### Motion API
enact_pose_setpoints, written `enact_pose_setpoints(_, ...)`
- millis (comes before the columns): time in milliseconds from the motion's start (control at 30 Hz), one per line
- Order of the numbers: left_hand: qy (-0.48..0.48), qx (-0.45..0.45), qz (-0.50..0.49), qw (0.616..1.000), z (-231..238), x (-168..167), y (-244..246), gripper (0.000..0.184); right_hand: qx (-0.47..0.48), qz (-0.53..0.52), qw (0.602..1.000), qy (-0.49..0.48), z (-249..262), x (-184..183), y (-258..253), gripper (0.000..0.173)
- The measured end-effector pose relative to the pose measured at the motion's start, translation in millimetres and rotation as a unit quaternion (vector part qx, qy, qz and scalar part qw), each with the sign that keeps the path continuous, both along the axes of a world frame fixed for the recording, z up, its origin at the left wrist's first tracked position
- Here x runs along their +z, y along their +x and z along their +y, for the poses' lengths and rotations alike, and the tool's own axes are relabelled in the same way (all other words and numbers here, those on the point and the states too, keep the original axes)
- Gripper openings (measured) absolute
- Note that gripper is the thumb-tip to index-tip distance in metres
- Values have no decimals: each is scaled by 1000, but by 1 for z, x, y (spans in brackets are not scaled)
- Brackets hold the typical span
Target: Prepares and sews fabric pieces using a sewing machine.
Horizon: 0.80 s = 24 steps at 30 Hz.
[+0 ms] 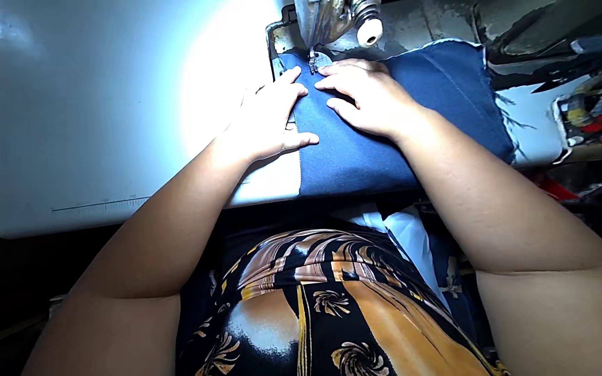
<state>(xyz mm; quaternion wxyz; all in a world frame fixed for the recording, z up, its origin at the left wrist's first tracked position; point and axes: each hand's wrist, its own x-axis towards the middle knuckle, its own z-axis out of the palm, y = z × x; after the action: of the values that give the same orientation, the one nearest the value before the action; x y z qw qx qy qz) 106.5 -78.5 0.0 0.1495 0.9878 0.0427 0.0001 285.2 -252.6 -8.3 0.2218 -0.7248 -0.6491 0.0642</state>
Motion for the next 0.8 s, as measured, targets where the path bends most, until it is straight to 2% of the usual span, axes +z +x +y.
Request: enact_pose_setpoints(800, 17, -9, 28, 999, 7, 9, 9, 92, 16, -13, 1000, 16, 7, -5, 11, 43)
